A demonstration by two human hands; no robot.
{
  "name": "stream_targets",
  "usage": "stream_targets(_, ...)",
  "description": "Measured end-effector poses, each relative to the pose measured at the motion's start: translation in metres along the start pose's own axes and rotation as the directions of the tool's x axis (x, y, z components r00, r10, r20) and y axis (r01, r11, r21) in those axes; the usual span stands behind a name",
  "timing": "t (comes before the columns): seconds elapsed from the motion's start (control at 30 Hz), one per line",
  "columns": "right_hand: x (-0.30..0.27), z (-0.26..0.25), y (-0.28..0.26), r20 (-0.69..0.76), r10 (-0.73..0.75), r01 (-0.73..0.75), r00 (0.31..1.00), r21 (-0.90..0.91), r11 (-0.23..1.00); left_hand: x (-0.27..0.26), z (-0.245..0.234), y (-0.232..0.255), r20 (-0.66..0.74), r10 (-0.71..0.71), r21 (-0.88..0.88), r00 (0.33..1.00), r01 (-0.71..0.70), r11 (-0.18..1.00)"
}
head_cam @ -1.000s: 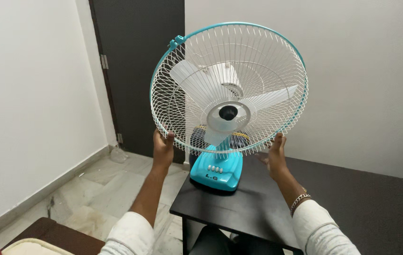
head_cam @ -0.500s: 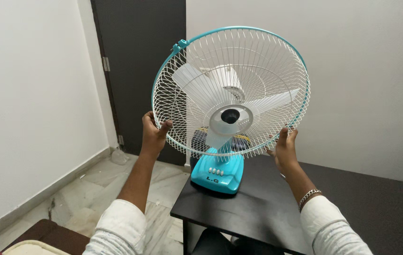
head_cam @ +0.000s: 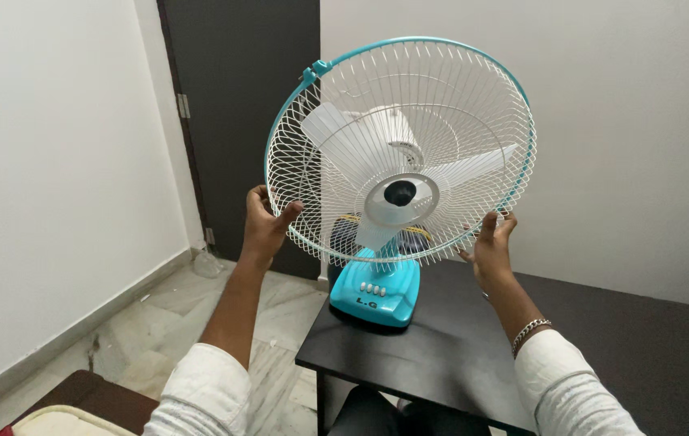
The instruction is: The person disassembles a table fan by removing the front grille, unscrewing a plastic ring, and detaching the fan blade from the motor housing. The components are placed on the table.
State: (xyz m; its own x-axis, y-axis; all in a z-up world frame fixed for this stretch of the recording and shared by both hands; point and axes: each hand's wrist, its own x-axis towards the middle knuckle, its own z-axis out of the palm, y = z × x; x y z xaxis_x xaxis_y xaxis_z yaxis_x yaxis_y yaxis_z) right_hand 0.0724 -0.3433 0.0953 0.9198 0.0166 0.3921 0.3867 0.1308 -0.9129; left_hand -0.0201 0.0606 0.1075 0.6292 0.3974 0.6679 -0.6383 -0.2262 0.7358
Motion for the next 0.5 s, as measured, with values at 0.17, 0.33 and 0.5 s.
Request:
stream_targets(0.17, -0.006, 0.002, -0.003, -0.014, 0.016, -0.016, 1.0, -0.038, 0.999, 0.027, -0.004, 0.031, 0.003, 0.056, 0.122, 0.998, -0.056, 0.991)
stream_targets(0.33, -0.002, -0.002, 0.004, -0.007, 0.003, -0.004, 1.0, -0.065, 0.998, 0.061, 0.007, 0.1, 0.074, 0.282, 0.248, 0.956, -0.292, 0.924)
stream_targets(0.5, -0.001, -0.002, 0.004, -0.015, -0.008, 0.008, 1.0, -0.058, 0.998, 0.091, 0.032, 0.164, 0.251, 0.39, 0.442, 0.886, -0.463, 0.768)
